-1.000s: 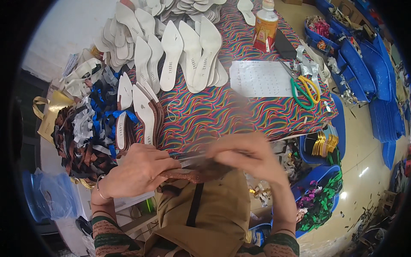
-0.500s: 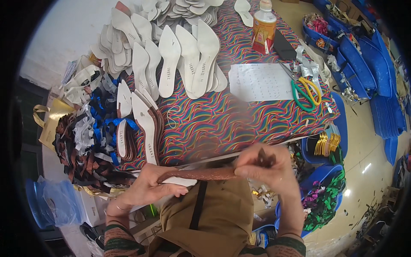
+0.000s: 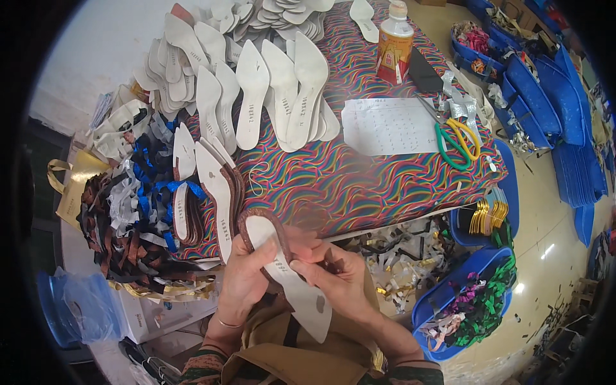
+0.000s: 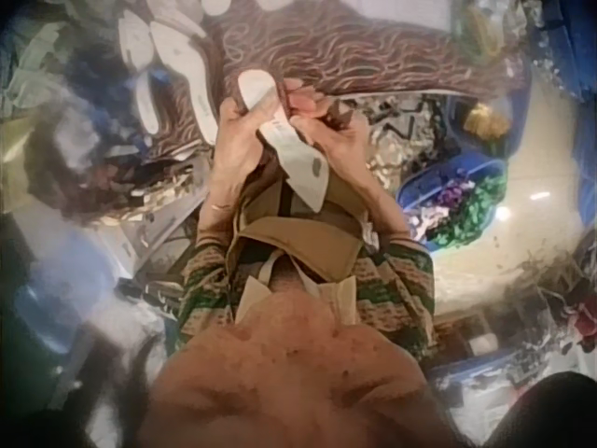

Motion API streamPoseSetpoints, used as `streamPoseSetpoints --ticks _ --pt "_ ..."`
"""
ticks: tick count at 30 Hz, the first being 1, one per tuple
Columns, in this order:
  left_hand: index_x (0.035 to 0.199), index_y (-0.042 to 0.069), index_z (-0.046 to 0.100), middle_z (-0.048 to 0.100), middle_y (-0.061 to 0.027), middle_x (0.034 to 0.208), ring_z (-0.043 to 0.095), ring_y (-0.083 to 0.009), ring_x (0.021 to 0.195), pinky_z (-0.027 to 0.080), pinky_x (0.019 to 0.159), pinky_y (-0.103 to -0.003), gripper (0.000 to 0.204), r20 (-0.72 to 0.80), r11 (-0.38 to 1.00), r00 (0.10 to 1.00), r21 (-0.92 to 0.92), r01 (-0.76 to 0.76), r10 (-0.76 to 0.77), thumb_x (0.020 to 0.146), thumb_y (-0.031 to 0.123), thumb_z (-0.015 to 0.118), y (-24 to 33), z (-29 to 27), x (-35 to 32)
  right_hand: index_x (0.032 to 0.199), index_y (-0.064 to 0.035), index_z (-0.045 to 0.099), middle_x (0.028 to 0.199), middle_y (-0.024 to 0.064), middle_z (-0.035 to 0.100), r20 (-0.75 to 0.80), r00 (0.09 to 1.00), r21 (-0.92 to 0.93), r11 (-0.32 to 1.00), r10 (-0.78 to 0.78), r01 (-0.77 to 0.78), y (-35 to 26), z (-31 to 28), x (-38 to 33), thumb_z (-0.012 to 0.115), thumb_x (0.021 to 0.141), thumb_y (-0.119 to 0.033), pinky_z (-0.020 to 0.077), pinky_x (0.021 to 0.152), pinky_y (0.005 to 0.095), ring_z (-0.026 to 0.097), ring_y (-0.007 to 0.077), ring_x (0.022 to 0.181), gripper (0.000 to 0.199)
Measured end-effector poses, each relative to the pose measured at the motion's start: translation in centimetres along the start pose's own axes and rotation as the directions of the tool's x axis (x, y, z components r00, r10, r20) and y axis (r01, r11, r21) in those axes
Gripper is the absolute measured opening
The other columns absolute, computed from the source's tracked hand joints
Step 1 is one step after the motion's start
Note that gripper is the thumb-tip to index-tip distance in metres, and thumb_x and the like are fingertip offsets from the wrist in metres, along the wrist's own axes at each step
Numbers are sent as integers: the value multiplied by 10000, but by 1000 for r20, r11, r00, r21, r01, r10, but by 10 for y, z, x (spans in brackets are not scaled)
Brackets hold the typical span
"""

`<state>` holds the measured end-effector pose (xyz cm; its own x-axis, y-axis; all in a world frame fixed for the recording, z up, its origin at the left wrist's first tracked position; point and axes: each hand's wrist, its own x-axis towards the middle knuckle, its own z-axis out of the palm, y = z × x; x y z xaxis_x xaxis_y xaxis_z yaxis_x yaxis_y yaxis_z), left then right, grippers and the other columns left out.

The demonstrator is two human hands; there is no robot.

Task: The person assembles white shoe soles by attaching brown braided straps to their edges. They pick up a sole, wrap the strap around the perimeter, and secure it, repeating this process for multiple units. The finished soles are stacked on the table.

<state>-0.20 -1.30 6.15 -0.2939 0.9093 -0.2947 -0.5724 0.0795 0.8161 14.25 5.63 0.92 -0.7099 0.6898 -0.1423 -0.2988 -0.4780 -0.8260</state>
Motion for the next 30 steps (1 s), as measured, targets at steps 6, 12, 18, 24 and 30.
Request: streamPoseSetpoints --ticks 6,12,18,24,30 --pt "1142 -75 567 669 -207 954 685 -282 827 567 751 -388 260 49 992 998 -122 -38 44 988 122 495 6 -7 8 959 23 703 762 15 646 167 986 -327 944 5 50 -7 -19 -2 711 855 -46 443 598 221 550 39 694 126" --pt "1128 -42 571 634 -136 856 598 -210 627 492 580 -342 237 50 939 998 -344 -22 42 999 139 488 -5 -7 17 898 17 680 709 47 623 274 962 -490 863 14 127 -20 -20 5 713 836 -29 458 588 234 552 55 658 84" --pt "1256 -60 513 619 -209 1141 629 -306 1043 512 886 -377 408 150 970 984 -233 -62 99 929 173 587 2 7 21 800 -10 630 627 2 542 270 927 -519 771 -262 369 -9 -23 17 699 749 47 404 486 212 475 35 562 103" --pt "1185 -85 575 584 -236 1256 545 -272 1218 426 1037 -418 346 -2 995 997 70 -77 78 858 28 570 -26 7 5 935 -9 672 678 0 574 278 894 -438 782 -351 443 -1 -25 32 687 767 40 398 521 213 481 31 614 176" --pt "1038 -89 643 691 -212 1000 674 -278 980 567 834 -390 214 -113 970 965 77 -229 236 896 34 541 -9 4 8 1029 17 676 897 94 659 291 952 -398 892 -99 215 -21 -32 25 701 819 8 463 674 241 589 98 805 212"
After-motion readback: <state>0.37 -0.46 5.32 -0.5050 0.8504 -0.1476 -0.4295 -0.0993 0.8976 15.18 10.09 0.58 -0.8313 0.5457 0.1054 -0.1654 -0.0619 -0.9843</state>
